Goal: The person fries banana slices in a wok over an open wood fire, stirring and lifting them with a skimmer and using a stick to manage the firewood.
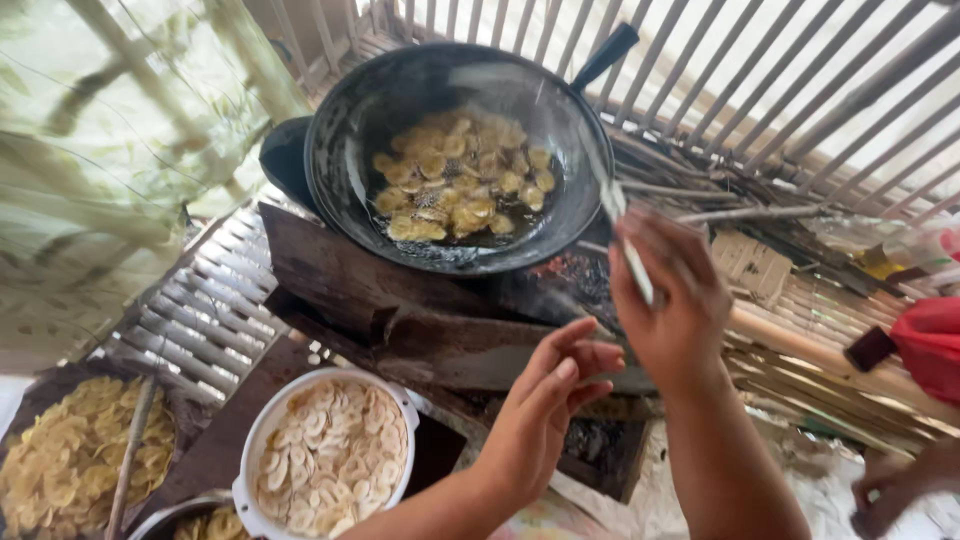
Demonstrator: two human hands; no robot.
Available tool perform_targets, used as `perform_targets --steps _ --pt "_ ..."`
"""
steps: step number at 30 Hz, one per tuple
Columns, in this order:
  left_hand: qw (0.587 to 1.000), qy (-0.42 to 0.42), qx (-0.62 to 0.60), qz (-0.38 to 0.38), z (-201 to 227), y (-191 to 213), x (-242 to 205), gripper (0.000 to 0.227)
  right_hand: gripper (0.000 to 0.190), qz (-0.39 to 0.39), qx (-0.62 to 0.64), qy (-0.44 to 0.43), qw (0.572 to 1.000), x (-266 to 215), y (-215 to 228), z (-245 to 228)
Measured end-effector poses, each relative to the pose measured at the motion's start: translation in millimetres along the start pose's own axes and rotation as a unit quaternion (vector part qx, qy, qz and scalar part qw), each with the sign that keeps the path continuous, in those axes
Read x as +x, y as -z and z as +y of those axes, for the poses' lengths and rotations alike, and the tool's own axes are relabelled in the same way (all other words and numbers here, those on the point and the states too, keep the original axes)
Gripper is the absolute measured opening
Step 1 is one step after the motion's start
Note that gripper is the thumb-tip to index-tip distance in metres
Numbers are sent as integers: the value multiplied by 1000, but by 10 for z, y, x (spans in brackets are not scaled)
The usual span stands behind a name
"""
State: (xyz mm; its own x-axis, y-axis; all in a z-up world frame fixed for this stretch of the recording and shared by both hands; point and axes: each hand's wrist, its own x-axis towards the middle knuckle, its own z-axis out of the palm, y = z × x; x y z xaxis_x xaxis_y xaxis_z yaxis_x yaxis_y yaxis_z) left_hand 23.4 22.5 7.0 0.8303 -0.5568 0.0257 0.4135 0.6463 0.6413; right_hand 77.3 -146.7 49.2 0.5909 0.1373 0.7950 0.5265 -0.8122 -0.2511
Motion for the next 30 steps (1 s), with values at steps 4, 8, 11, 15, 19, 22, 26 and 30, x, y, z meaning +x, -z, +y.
perform_targets --steps 4,8,11,15,19,22,26,30 --pt "1000 -11 -1 17 9 -40 -20 60 25 57 -52 -8 997 263 -505 177" --pt "997 -16 36 71 139 -69 -151 60 26 21 15 -3 1000 200 -470 -169" --pt "995 -58 28 73 176 -55 -179 60 24 23 31 28 999 364 -429 -138" --pt "993 -79 10 82 195 -92 -168 60 25 19 25 7 999 600 -667 -27" --pt "992 -42 -7 118 194 -109 -194 60 26 -78 8 74 994 481 -718 -125" --pt "996 -47 -23 78 143 -105 -319 62 30 -139 -15 124 982 148 -215 -327" --pt "998 -34 -46 38 57 -144 -380 64 30 -119 -50 102 986 -155 363 -658" --pt "996 17 -78 39 -61 -219 -282 68 33 -128 -48 96 986 -86 105 -504"
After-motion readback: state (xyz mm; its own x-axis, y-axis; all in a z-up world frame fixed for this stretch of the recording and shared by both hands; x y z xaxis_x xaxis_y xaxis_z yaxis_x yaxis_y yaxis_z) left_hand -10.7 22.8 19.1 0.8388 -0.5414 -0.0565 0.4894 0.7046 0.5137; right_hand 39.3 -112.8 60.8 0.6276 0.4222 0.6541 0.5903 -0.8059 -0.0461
